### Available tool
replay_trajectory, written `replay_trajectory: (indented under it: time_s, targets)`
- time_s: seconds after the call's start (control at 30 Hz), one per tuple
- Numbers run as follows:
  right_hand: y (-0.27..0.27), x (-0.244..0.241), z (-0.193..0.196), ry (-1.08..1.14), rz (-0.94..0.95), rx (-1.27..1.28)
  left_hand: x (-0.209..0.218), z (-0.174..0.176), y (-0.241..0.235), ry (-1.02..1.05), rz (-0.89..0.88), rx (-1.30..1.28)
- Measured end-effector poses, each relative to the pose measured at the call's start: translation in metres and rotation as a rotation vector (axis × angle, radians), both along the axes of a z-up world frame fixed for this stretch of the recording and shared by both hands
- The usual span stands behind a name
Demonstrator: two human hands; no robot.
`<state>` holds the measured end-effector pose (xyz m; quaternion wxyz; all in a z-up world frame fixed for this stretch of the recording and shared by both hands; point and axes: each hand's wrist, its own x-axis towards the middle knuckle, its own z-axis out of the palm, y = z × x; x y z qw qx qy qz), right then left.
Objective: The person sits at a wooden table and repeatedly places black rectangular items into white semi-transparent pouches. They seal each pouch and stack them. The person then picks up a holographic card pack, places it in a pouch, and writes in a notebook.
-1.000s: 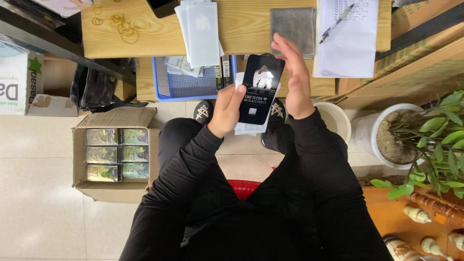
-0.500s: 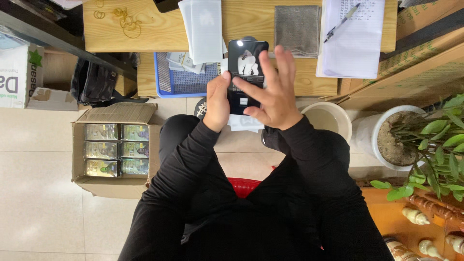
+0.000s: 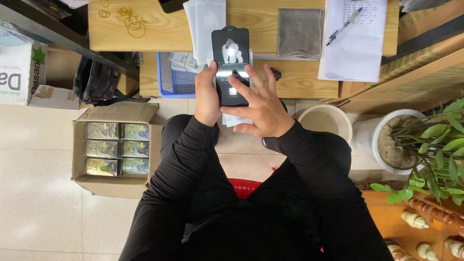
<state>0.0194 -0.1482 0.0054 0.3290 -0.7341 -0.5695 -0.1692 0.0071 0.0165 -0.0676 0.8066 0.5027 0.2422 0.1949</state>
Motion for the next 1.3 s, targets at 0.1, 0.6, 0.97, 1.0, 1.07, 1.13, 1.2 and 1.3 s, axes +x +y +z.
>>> replay_trajectory:
  time_s: [0.1, 0.6, 0.97, 1.0, 1.07, 1.13, 1.2, 1.3]
  targets:
    - [-0.004, 0.001, -0.004, 0.065, 0.034, 0.020, 0.000, 0.010, -0.005, 0.029, 0.022, 0.018]
    - [-0.014, 0.009, 0.012, 0.827, -0.492, 0.310, -0.033, 0.073, -0.050, -0.252, -0.230, 1.132]
    - [-0.049, 0.044, 0.029, 1.494, -0.286, 0.980, -0.028, 0.062, -0.049, -0.107, -0.329, 0.752]
    - [-0.062, 0.049, 0.027, 1.578, -0.009, 1.149, -0.027, 0.057, -0.045, 0.004, -0.314, 0.641]
    - [-0.077, 0.057, 0.017, 1.592, 0.317, 1.119, -0.022, 0.052, -0.039, 0.018, -0.302, 0.512]
    - [-0.083, 0.058, 0.013, 1.579, 0.640, 1.077, -0.020, 0.051, -0.038, 0.037, -0.292, 0.381]
    - [-0.077, 0.056, 0.014, 1.588, 0.915, 1.020, -0.020, 0.055, -0.037, 0.039, -0.271, 0.374]
    - [-0.070, 0.049, 0.013, 1.528, 1.006, 0.952, -0.020, 0.062, -0.037, -0.005, -0.296, 0.431]
